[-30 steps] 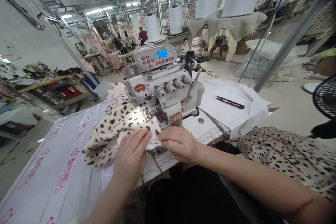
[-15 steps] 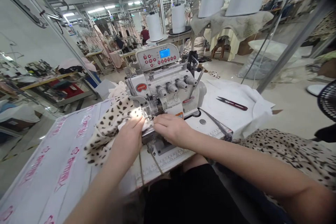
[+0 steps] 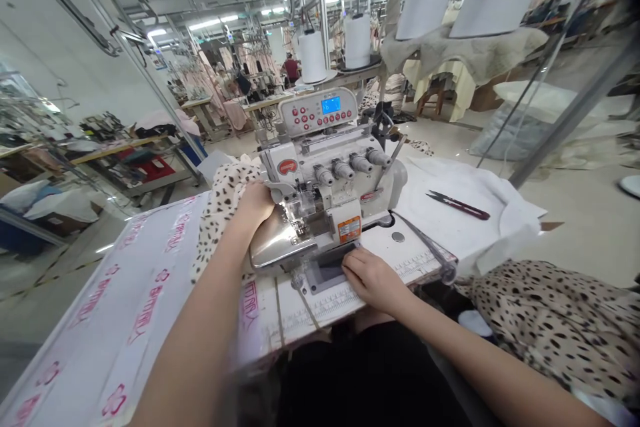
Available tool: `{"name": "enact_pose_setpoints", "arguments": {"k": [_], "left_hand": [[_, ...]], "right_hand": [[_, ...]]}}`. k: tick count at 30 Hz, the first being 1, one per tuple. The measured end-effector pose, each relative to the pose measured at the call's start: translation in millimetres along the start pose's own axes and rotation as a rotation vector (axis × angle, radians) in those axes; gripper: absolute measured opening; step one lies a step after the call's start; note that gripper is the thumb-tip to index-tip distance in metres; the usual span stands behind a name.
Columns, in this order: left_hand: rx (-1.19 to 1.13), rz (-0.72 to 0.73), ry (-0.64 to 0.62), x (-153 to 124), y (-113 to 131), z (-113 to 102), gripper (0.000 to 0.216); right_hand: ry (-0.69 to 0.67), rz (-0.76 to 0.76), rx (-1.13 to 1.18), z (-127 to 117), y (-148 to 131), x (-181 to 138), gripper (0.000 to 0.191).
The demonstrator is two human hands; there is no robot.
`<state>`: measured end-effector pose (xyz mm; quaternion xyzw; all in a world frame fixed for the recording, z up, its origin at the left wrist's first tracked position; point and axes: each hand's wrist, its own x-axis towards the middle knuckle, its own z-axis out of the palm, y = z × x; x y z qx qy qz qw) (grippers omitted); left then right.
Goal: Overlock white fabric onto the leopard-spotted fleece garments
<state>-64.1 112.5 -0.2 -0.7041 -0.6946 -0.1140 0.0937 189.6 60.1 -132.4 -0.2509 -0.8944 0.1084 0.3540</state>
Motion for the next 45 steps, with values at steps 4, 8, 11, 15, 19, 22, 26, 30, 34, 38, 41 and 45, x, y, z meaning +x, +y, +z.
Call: {"name": "enact_pose_setpoints", "arguments": {"k": [4, 8, 11, 15, 19, 22, 26, 30, 34, 38, 41, 45], "left_hand": [[0.024, -0.01, 0.003, -28.9, 3.8, -6.8, 0.029], [0.019, -0.017, 0.037, -119.0, 18.4, -19.1, 0.038], [-0.022, 0.099, 0.151, -188.4, 37.0, -22.8, 0.039], [-0.154, 0.225, 0.192, -243.9, 73.7, -3.6, 0.047], [-0.237, 0.296, 0.122, -267.8, 113.3, 25.5, 0.046], [-0.291, 0.359, 0.011, -275.9, 130.6, 25.2, 0.039], [-0.472, 0.461, 0.04, -271.7, 126.1, 2.2, 0.032], [-0.4, 0.466, 0.151, -247.9, 106.7, -7.2, 0.038], [-0.108, 0.454, 0.065, -223.1, 92.8, -2.1, 0.032], [0.01, 0.441, -0.049, -218.7, 84.0, -5.2, 0.022], [0.021, 0.418, -0.095, -224.2, 77.6, -9.7, 0.02], [0.018, 0.407, -0.196, -230.9, 71.7, -10.2, 0.018]], "right_hand": [[0.019, 0.012, 0.036, -0.6, -0.5, 0.3, 0.019], [0.027, 0.017, 0.047, -1.5, 0.8, 1.3, 0.022], [-0.005, 0.072, 0.176, -6.4, -6.5, 4.1, 0.024], [-0.043, 0.232, 0.585, -13.5, -40.5, 4.9, 0.025], [-0.154, 0.31, 0.747, -12.5, -79.6, -3.9, 0.024], [-0.173, 0.367, 0.638, -11.4, -90.1, -19.4, 0.026], [-0.194, 0.343, 0.613, -17.5, -87.3, -51.9, 0.031], [-0.236, 0.335, 0.582, -26.5, -90.2, -89.7, 0.03], [-0.266, 0.408, 0.557, -39.3, -96.8, -124.6, 0.031], [-0.247, 0.511, 0.516, -57.2, -91.4, -158.3, 0.031], [-0.189, 0.599, 0.472, -69.1, -81.6, -181.7, 0.031], [-0.155, 0.662, 0.409, -78.3, -73.1, -202.5, 0.033]]}}
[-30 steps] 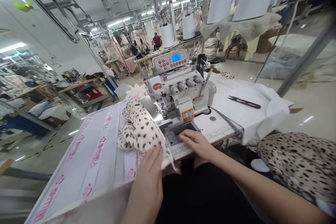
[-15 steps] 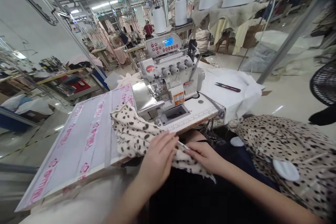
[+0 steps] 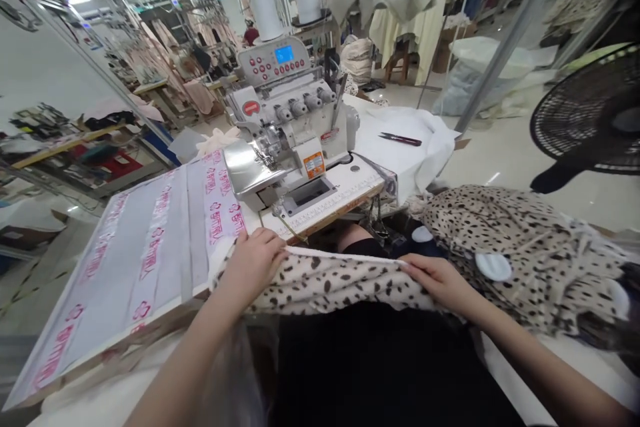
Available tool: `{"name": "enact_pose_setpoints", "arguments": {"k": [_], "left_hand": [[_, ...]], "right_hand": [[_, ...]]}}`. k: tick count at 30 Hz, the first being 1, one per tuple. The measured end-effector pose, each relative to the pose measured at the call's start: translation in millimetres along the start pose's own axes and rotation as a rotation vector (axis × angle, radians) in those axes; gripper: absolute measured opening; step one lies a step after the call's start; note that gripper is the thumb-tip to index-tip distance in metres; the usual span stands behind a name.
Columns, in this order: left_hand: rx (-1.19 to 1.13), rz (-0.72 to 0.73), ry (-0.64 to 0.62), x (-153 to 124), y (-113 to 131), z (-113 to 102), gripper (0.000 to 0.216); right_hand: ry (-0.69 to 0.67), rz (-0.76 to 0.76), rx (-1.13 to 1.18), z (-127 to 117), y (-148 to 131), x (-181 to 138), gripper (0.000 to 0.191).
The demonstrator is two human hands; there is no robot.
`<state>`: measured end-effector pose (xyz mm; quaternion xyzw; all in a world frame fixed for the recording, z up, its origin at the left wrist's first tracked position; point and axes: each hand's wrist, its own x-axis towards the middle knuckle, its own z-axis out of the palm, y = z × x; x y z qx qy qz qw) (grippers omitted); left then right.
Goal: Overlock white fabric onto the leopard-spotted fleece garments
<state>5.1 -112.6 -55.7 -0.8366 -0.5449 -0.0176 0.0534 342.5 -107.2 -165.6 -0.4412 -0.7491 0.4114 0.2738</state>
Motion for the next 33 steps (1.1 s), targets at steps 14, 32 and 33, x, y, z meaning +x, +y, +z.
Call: {"name": "enact_pose_setpoints", "arguments": {"k": [14, 32, 33], "left_hand": [[-0.158, 0.066, 0.206, -44.3, 35.1, 36.9, 0.006], [-0.605, -0.023, 0.223, -121.9, 105.7, 121.9, 0.009], [-0.634, -0.108, 0.246, -128.9, 103.9, 122.4, 0.01]], "right_hand": [[0.244, -0.107, -0.285, -11.3, 28.4, -12.9, 0.028], [-0.317, 0.262, -0.025, -20.4, 48.9, -56.4, 0.044], [-0.259, 0.276, -0.009, -15.4, 47.7, -48.2, 0.045]]}}
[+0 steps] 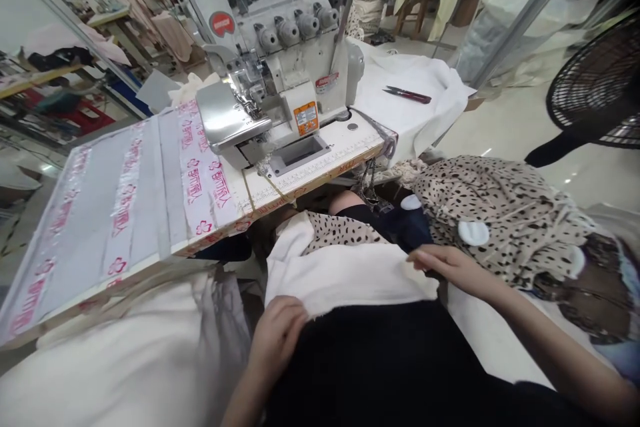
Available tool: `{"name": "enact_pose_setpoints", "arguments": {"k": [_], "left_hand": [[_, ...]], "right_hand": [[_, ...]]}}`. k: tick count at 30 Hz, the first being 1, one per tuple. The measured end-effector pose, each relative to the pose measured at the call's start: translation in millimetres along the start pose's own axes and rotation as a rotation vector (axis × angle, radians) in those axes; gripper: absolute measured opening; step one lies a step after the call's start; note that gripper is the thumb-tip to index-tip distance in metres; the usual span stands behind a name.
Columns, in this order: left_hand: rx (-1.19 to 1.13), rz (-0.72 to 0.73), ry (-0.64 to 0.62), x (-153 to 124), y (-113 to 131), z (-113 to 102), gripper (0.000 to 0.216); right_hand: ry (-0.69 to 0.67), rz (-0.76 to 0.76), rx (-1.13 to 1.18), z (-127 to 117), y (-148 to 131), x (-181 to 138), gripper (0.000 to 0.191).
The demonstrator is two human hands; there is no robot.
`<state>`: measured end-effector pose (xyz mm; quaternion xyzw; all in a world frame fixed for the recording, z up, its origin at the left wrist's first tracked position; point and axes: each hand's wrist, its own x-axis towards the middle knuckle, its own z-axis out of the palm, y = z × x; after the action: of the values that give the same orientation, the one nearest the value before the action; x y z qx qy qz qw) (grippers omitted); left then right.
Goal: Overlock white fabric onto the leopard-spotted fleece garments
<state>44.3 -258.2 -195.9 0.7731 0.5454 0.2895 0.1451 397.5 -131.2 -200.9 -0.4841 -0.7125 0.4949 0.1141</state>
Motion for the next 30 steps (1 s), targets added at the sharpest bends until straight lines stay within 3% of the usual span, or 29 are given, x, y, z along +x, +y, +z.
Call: {"name": "enact_pose_setpoints", "arguments": {"k": [3, 5, 8, 10, 13, 16, 21, 24, 26, 30], "left_hand": [[-0.024, -0.302, 0.187, -19.6, -8.6, -12.4, 0.008], [-0.02, -0.496, 0.268, -33.6, -13.7, -18.7, 0.012], [-0.119, -0.83, 0.286, -53.6, -16.0, -16.7, 0.025], [-0.341, -1.05, 0.24, -61.4, -13.9, -7.5, 0.032], [-0.927, -1.316, 0.186, -56.1, -8.2, 11.0, 0.038], [-1.34, -1.374, 0.224, -30.9, -4.6, 24.8, 0.03], [-1.626, -1.401, 0.185, 16.7, -4.4, 34.5, 0.024], [-1.722, -1.44, 0.193, 27.6, -3.8, 40.1, 0.02], [-1.73, -1.463, 0.281, 27.9, -3.6, 43.3, 0.01], [-1.715, -1.46, 0.439, 22.7, -3.6, 42.1, 0.012]], "right_hand": [[0.115, -0.091, -0.036, 17.3, -21.1, 42.5, 0.04], [0.064, -0.2, -0.104, 37.8, -37.7, 76.5, 0.031], [-0.033, -0.251, -0.172, 75.8, -56.7, 117.2, 0.027], [-0.117, -0.262, -0.208, 98.4, -65.1, 131.4, 0.025], [-0.229, -0.313, -0.245, 117.9, -77.1, 137.3, 0.021], [-0.242, -0.395, -0.278, 119.8, -91.8, 136.7, 0.019], [-0.199, -0.42, -0.373, 112.3, -102.2, 138.1, 0.02], [-0.193, -0.366, -0.415, 110.8, -94.6, 137.6, 0.015], [-0.178, -0.348, -0.409, 109.9, -89.9, 135.7, 0.014], [-0.133, -0.384, -0.29, 105.4, -92.7, 131.8, 0.016]]}}
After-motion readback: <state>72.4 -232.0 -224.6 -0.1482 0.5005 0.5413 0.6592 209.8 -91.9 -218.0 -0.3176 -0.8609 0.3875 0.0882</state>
